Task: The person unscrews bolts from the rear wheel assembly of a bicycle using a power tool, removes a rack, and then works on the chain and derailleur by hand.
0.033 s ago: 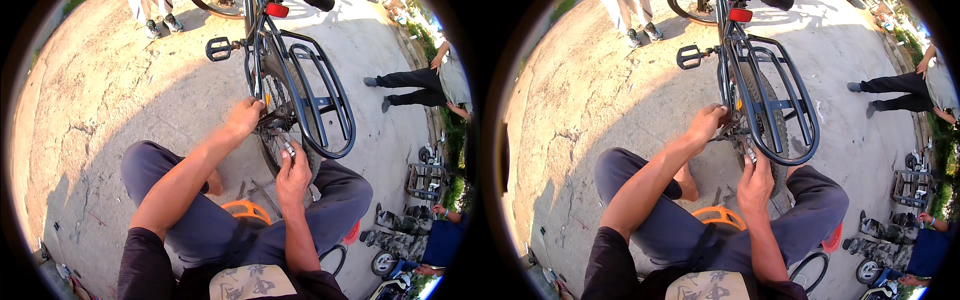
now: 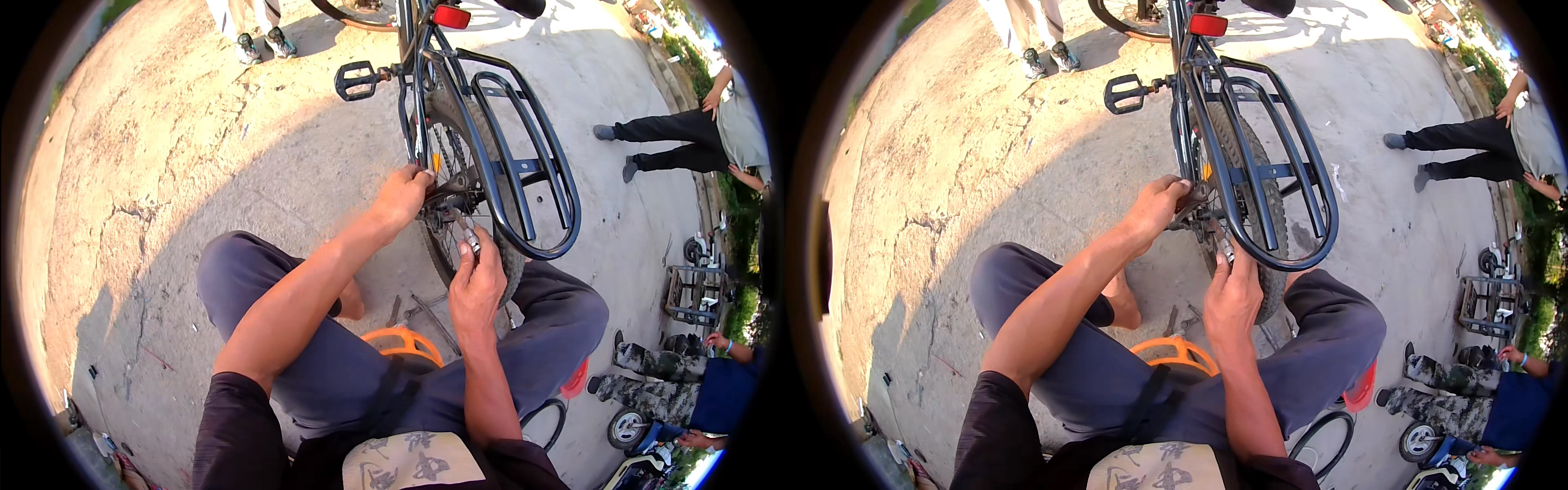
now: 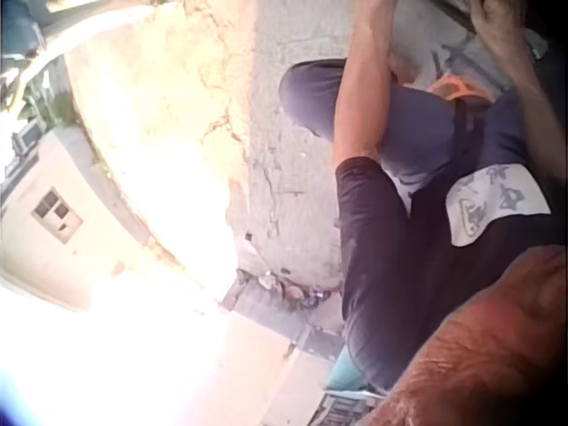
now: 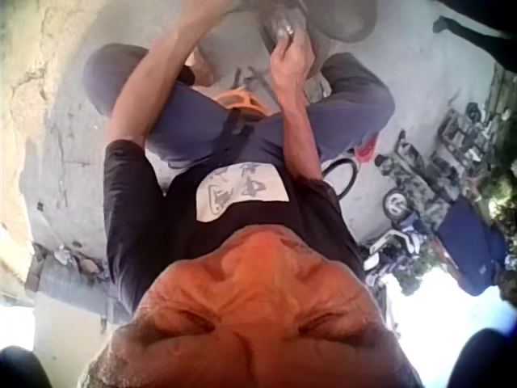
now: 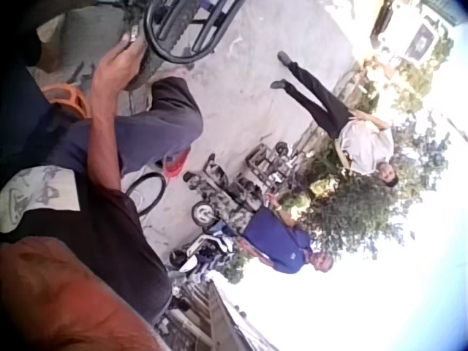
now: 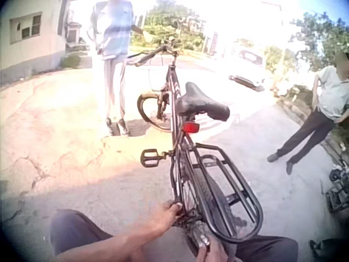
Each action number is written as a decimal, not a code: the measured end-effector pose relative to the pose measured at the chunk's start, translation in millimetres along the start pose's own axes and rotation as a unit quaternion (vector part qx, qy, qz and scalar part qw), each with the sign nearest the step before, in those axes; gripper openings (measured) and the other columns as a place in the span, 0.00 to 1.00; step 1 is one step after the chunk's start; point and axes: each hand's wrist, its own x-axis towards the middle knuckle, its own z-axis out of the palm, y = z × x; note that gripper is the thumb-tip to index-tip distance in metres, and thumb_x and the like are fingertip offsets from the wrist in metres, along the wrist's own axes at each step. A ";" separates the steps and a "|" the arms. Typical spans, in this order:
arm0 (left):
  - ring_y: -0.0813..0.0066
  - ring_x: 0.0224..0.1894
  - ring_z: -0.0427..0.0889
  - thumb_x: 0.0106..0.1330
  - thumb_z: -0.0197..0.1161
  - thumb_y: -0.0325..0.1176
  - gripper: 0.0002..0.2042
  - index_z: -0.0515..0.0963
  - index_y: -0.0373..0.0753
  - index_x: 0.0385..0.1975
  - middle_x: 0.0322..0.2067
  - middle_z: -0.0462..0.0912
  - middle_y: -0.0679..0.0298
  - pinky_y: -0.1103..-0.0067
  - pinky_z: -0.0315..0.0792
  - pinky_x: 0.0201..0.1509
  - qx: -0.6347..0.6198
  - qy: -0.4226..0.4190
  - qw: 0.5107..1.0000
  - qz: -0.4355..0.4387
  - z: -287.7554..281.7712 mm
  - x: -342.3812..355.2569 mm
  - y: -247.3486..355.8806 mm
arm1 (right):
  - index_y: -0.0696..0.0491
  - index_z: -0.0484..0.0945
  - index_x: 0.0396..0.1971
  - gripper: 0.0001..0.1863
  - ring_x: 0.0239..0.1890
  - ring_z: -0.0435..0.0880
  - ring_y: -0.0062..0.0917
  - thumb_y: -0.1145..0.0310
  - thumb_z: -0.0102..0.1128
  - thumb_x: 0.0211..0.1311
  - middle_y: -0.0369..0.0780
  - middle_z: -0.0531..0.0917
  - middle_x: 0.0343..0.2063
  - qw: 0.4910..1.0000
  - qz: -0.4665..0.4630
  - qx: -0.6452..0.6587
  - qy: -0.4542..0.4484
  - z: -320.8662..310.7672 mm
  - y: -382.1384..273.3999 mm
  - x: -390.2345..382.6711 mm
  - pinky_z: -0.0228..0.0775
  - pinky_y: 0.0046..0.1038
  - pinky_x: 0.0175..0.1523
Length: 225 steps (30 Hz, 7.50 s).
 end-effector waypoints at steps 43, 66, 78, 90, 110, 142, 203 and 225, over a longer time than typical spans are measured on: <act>0.49 0.54 0.75 0.61 0.52 0.19 0.22 0.66 0.27 0.57 0.54 0.73 0.45 0.67 0.69 0.59 0.274 -0.015 0.952 0.136 -1.0 -76.3 10.7 | 0.63 0.72 0.51 0.15 0.20 0.73 0.16 0.81 0.49 0.66 0.39 0.77 0.25 0.983 0.109 0.030 -0.142 18.5 12.8 12.0 0.66 0.21 0.25; 0.52 0.31 0.81 0.56 0.57 0.24 0.02 0.76 0.33 0.27 0.26 0.80 0.53 0.64 0.74 0.35 0.427 -0.081 0.891 0.130 -11.5 -28.2 51.7 | 0.60 0.67 0.55 0.23 0.46 0.81 0.46 0.68 0.62 0.62 0.54 0.79 0.45 0.931 0.264 0.032 -0.250 22.1 21.3 12.3 0.74 0.38 0.49; 0.60 0.32 0.85 0.62 0.49 0.26 0.12 0.82 0.32 0.33 0.28 0.84 0.51 0.72 0.77 0.40 0.358 -0.104 0.928 0.005 -17.9 -9.5 33.8 | 0.61 0.65 0.58 0.24 0.39 0.83 0.44 0.71 0.59 0.64 0.51 0.81 0.37 0.970 0.039 0.179 -0.157 52.6 32.8 -19.5 0.73 0.43 0.43; 0.74 0.27 0.78 0.57 0.57 0.22 0.06 0.76 0.29 0.33 0.24 0.80 0.59 0.75 0.72 0.27 0.400 -0.061 0.914 -0.036 -18.5 -0.9 43.7 | 0.61 0.67 0.56 0.22 0.39 0.83 0.44 0.70 0.59 0.65 0.51 0.81 0.37 0.972 0.030 0.196 -0.130 48.0 37.4 -4.4 0.73 0.42 0.44; 0.81 0.28 0.77 0.66 0.62 0.33 0.16 0.71 0.31 0.49 0.28 0.77 0.65 0.82 0.73 0.30 0.271 -0.120 0.946 -0.135 -28.4 34.6 7.4 | 0.60 0.70 0.53 0.19 0.40 0.82 0.44 0.68 0.58 0.65 0.50 0.81 0.38 0.968 0.056 0.240 -0.050 24.2 62.0 4.8 0.72 0.40 0.46; 0.74 0.35 0.75 0.75 0.47 0.44 0.19 0.75 0.31 0.42 0.33 0.79 0.60 0.75 0.71 0.41 0.276 -0.001 0.951 0.140 -18.0 -3.5 15.7 | 0.60 0.72 0.54 0.21 0.39 0.85 0.42 0.77 0.60 0.60 0.49 0.83 0.40 0.967 0.079 0.149 -0.189 -24.1 19.7 -49.8 0.76 0.35 0.45; 0.79 0.14 0.48 0.58 0.43 0.78 0.35 0.55 0.46 0.16 0.14 0.47 0.73 0.78 0.43 0.18 -0.122 0.076 0.950 0.277 54.7 -8.9 147.4 | 0.54 0.75 0.23 0.25 0.14 0.62 0.20 0.51 0.42 0.74 0.32 0.65 0.11 0.819 0.220 0.530 -0.030 -49.4 61.3 268.2 0.55 0.24 0.22; 0.75 0.26 0.63 0.69 0.39 0.68 0.36 0.70 0.32 0.28 0.21 0.67 0.66 0.74 0.61 0.30 0.112 -0.017 0.945 0.307 31.2 4.5 -59.8 | 0.52 0.81 0.32 0.11 0.26 0.73 0.18 0.60 0.58 0.68 0.33 0.76 0.23 0.951 0.110 0.288 -0.008 28.9 170.0 129.2 0.64 0.23 0.32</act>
